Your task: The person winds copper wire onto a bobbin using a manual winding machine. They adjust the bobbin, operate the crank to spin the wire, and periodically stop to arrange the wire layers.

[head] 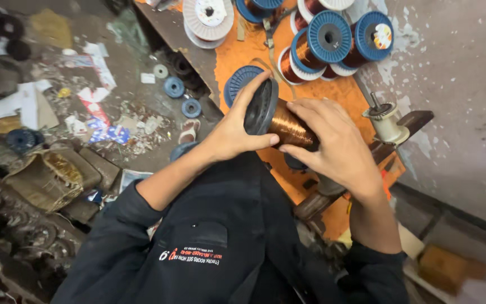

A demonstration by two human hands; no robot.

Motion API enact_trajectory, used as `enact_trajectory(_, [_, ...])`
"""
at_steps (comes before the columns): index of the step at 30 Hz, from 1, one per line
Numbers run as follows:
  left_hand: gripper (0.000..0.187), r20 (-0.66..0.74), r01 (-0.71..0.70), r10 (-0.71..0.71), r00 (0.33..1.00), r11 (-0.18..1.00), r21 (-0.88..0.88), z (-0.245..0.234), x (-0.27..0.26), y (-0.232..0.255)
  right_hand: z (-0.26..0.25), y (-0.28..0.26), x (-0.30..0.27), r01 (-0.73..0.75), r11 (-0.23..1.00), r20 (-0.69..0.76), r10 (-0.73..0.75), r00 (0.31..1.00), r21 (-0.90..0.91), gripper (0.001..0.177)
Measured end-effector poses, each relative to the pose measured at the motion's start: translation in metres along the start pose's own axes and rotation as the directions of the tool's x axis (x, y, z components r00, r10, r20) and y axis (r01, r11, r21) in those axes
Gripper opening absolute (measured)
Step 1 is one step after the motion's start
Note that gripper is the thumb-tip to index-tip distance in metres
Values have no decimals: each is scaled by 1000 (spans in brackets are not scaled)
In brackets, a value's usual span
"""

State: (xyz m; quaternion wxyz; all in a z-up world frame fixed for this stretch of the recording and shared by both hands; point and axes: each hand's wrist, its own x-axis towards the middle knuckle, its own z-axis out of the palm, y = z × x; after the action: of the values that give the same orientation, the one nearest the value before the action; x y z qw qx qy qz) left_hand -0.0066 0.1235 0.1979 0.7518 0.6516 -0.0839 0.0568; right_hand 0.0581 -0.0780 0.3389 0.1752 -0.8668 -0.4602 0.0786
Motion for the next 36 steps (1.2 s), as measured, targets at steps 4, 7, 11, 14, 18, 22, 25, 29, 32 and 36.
enact_trajectory(4, [110,-121,6,11,993,991,137,31,-34,4,10,6,-33,94,990,-137,-80,987,101,56])
enact_trajectory(7, [111,-179,-9,40,983,985,172,56,-59,4,25,7,-64,105,981,-227,-67,972,161,31])
enact_trajectory(11, [110,-317,106,-2,948,945,310,78,-92,14,48,-1,-86,216,964,-289,-166,943,152,20])
enact_trajectory(14, [110,-380,210,-109,919,949,235,91,-125,14,59,-6,-101,289,935,-268,-231,936,207,24])
enact_trajectory(18, [110,-412,195,-54,910,932,307,98,-154,13,62,-25,-115,386,875,-256,-317,913,294,46])
enact_trajectory(22, [110,-402,173,-30,915,930,324,108,-169,16,69,-47,-135,269,902,-292,-171,941,337,30])
enact_trajectory(25, [110,-337,101,30,941,925,366,101,-176,17,87,-46,-140,259,924,-366,-146,919,282,14])
enact_trajectory(29, [110,-245,152,-64,967,920,361,92,-202,29,123,-55,-163,125,916,-337,12,941,381,10])
enact_trajectory(32, [113,-189,194,-128,974,901,388,87,-215,39,141,-55,-167,-90,733,-147,252,956,674,5])
enact_trajectory(36, [116,-101,253,-232,967,894,371,75,-218,53,169,-52,-161,-91,183,30,314,949,979,11])
